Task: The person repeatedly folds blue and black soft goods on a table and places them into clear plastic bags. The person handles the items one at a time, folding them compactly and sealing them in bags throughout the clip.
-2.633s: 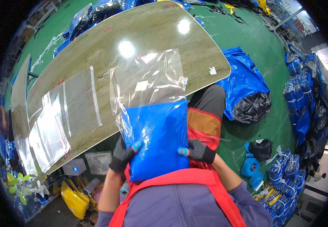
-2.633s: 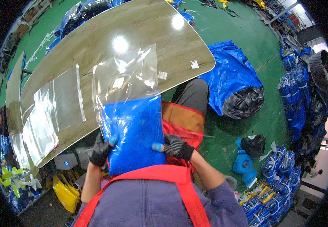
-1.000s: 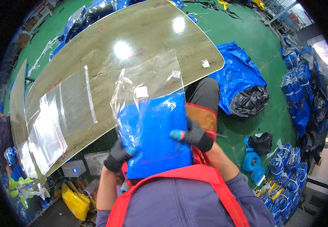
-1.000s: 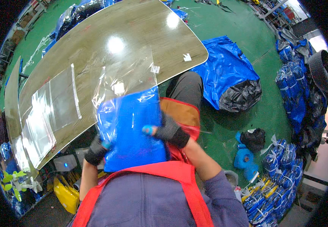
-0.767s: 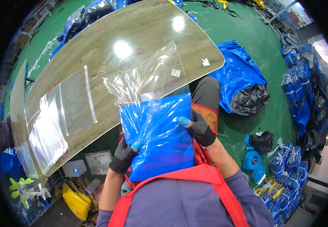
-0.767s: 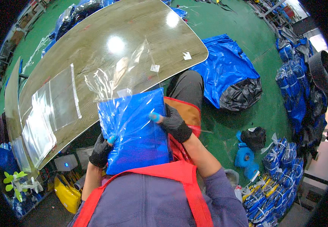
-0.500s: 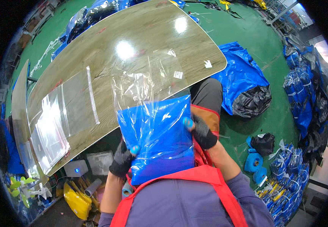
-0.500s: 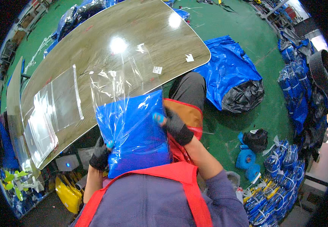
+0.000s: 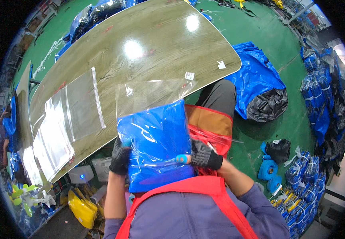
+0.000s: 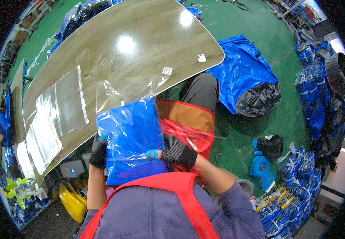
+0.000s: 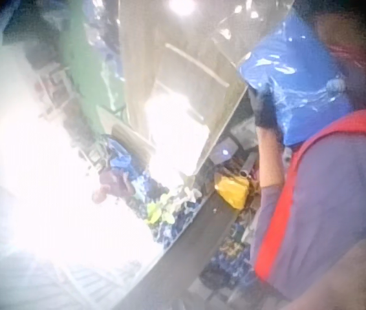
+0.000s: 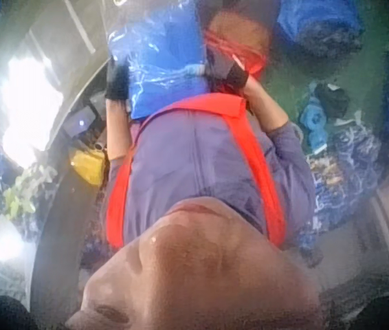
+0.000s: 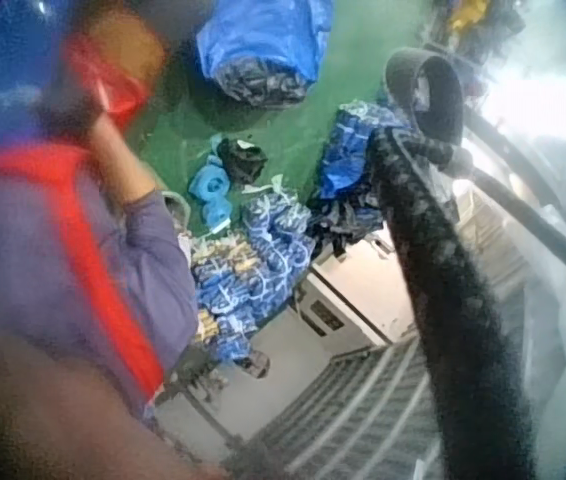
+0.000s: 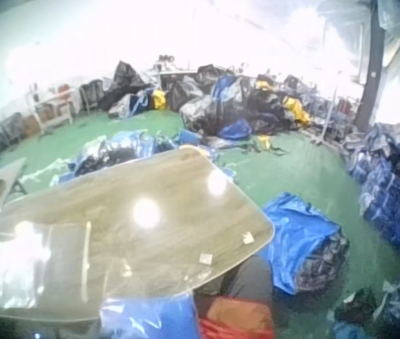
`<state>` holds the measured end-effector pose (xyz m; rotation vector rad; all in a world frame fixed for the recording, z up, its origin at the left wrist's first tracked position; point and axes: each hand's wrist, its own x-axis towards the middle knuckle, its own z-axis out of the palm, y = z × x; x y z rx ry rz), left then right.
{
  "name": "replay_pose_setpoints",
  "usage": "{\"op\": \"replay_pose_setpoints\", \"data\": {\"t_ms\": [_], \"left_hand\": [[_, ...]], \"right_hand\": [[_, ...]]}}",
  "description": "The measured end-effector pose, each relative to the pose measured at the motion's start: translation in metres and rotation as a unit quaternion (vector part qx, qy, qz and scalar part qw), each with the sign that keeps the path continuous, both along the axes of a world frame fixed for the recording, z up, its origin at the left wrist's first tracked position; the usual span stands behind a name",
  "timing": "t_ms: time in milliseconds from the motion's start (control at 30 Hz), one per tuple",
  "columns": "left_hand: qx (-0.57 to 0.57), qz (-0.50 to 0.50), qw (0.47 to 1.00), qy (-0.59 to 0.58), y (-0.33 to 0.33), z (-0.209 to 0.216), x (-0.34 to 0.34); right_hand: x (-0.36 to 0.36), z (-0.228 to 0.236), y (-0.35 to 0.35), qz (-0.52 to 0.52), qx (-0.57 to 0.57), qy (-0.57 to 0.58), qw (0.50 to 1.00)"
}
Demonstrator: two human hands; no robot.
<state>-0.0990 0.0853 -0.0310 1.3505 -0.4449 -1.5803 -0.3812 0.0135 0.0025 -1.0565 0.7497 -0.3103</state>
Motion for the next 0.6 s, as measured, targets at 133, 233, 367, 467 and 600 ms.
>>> {"op": "replay_pose_setpoints", "data": {"t_ms": [133,233,367,467,600], "left_hand": [[-0.017,-0.160,0.986,-0.038,-0.013,0.004,0.008],[0.055,-0.027,0.998,0.004,-0.018,0.002,0.006],[-0.062,-0.047,0.996,-0.041,-0.013,0.004,-0.002],[0.050,-0.013,0.998,-0.035,-0.009,0.006,-0.004],[-0.059,0.044,0.997,0.008,-0.010,0.006,0.005]], "right_hand": [[-0.005,-0.002,-0.015,-0.154,0.047,-0.053,0.986],[-0.002,-0.002,-0.010,0.017,-0.026,0.014,0.999],[0.001,0.002,-0.016,-0.074,-0.008,0.019,0.997],[0.005,0.011,-0.020,-0.105,-0.037,0.059,0.992],[0.012,0.011,-0.020,-0.071,-0.039,-0.012,0.997]]}}
